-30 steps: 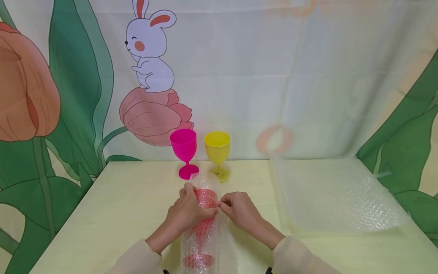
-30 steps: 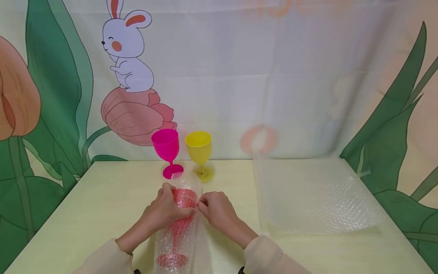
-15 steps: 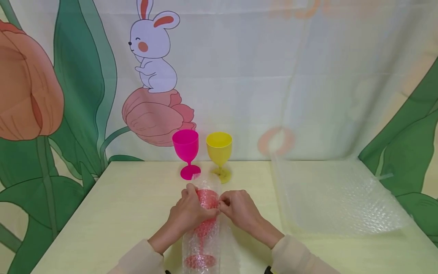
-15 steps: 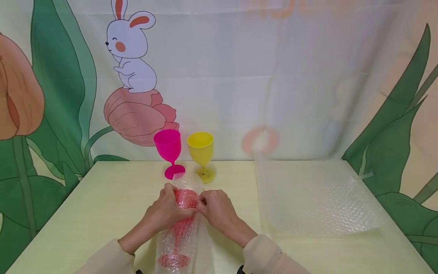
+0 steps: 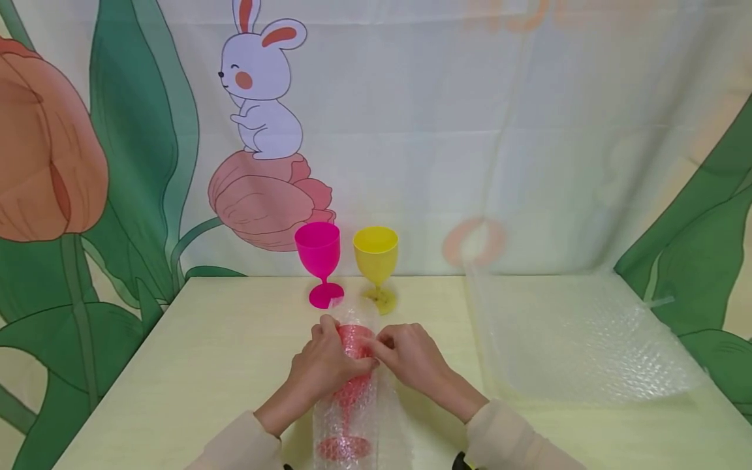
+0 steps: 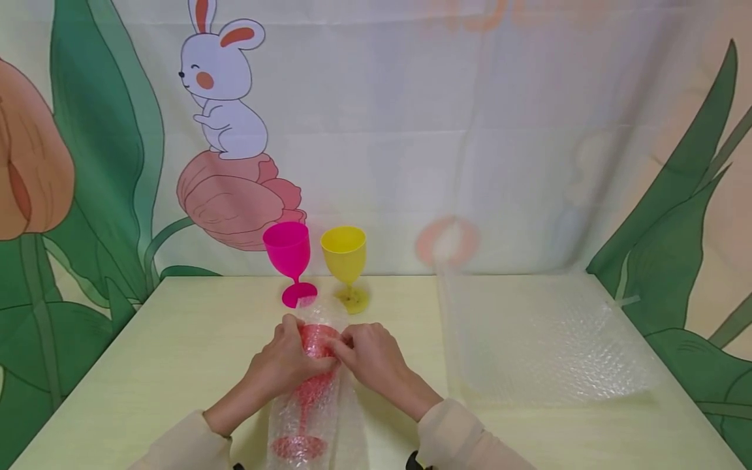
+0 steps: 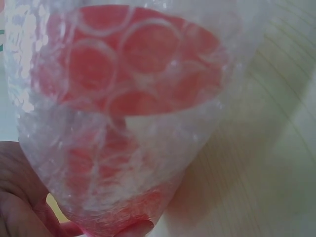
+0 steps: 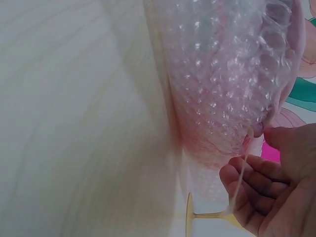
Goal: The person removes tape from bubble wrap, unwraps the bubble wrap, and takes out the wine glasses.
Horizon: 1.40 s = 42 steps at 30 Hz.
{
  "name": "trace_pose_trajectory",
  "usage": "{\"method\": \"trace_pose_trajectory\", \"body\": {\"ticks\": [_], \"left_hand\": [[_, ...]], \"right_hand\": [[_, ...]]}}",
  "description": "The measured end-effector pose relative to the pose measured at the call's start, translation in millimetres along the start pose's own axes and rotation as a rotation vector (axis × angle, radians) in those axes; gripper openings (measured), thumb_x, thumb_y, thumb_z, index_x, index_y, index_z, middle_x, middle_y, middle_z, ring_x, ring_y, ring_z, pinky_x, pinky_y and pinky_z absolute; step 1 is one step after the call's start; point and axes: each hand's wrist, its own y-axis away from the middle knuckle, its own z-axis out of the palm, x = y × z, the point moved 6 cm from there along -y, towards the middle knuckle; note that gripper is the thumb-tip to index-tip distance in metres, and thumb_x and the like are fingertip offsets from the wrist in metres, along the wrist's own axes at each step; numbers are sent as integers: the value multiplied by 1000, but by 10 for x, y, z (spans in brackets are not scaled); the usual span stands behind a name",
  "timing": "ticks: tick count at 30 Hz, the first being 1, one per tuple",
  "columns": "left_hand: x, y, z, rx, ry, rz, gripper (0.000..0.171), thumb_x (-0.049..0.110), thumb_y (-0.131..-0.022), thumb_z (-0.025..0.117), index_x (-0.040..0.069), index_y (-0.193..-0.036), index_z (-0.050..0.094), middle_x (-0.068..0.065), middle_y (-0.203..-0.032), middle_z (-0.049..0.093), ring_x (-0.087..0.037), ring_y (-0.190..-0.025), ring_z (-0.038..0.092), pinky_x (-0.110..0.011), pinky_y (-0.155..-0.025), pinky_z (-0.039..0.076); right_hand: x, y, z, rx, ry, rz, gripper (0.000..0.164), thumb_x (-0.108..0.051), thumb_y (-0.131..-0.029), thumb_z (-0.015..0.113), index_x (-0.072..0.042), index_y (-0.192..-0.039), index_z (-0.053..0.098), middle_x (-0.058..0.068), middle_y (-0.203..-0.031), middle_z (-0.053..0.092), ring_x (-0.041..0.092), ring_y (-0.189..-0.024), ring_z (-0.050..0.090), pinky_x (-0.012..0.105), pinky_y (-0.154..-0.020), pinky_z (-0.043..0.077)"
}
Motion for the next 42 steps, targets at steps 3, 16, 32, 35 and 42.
{"method": "trace_pose_trajectory", "body": {"ticks": [3, 16, 32, 35, 42], "left_hand": [[-6, -2, 3, 2, -5, 0, 83, 48, -71, 91, 5, -120, 40, -13, -99, 50, -26, -72, 56, -39, -61, 51], [-4, -1, 17, 12, -22, -10, 81, 50, -72, 89, 5, -118, 40, -13, -97, 49, -25, -73, 56, -38, -61, 49], [-10, -5, -48, -32, 14, -88, 83, 53, -82, 81, -2, -125, 36, -20, -111, 42, -33, -95, 53, -41, -69, 54], [-5, -7, -71, -36, 39, -102, 84, 49, -84, 80, -4, -130, 35, -22, -112, 44, -33, -95, 56, -44, -72, 58], [-37, -8, -130, -36, 58, -133, 84, 40, -82, 83, -6, -131, 34, -23, -112, 47, -33, -92, 59, -48, -77, 60]], "right_hand": [[-32, -15, -13, 5, 41, -5, 32, -32, -100, 69, -16, -73, 76, -15, -56, 52, 4, -52, 39, 22, -50, 33], [-64, -31, -27, 83, -149, 85, 20, -2, -93, 64, -10, -77, 72, -6, -65, 60, 7, -56, 46, 21, -49, 38], [47, -15, -39, 73, -528, 325, 13, 0, -97, 60, 6, -91, 71, 10, -82, 68, 25, -71, 73, 35, -71, 62], [77, -5, -13, 71, -603, 367, 12, 1, -98, 59, 8, -92, 67, 12, -83, 65, 24, -72, 73, 36, -72, 62], [106, 26, 29, 60, -710, 442, 7, -1, -100, 56, 5, -97, 59, 15, -90, 64, 21, -75, 71, 36, -78, 62]]}}
